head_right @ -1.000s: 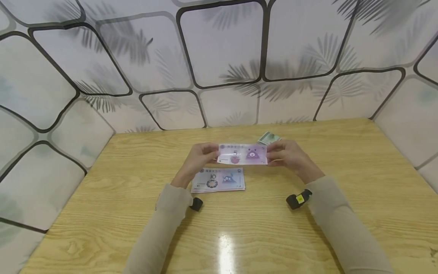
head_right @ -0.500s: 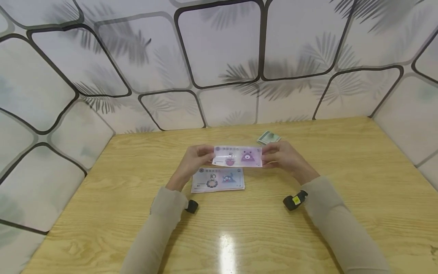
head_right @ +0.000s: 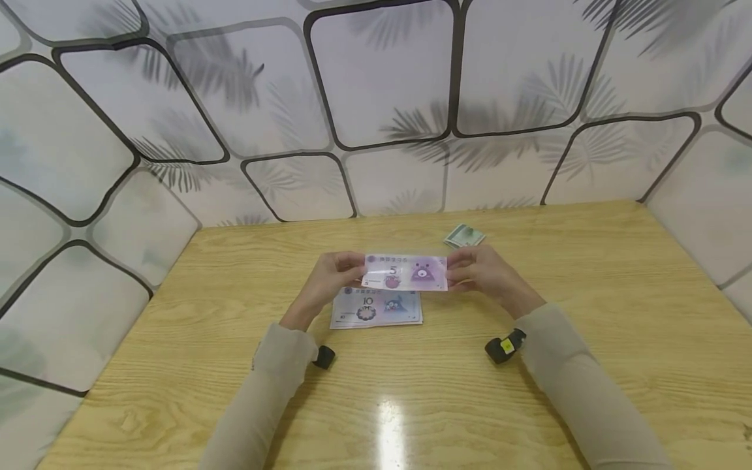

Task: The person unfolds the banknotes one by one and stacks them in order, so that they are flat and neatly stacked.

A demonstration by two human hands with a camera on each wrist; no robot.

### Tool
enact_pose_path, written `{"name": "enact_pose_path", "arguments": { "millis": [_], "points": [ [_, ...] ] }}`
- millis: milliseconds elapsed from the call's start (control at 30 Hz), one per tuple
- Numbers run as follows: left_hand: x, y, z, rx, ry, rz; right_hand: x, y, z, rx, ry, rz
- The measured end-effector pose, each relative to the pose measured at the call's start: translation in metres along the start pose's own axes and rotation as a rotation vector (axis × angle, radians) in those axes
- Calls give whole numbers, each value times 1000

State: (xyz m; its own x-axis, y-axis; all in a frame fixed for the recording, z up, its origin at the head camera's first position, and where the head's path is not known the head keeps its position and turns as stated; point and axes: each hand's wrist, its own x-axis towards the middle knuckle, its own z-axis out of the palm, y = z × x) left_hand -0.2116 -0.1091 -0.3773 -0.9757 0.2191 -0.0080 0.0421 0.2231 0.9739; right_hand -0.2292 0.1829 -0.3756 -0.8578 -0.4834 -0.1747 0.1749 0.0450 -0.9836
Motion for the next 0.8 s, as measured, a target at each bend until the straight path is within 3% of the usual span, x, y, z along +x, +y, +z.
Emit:
{"name": "enact_pose_path", "arguments": {
  "millis": [367,800],
  "points": [
    [-5,-4,-4,-3,8,-18,3,1,6,-42,-7,46],
    [-11,-5,-13,31,-5,-44,9,1,14,-73,-43,44]
  ]
}}
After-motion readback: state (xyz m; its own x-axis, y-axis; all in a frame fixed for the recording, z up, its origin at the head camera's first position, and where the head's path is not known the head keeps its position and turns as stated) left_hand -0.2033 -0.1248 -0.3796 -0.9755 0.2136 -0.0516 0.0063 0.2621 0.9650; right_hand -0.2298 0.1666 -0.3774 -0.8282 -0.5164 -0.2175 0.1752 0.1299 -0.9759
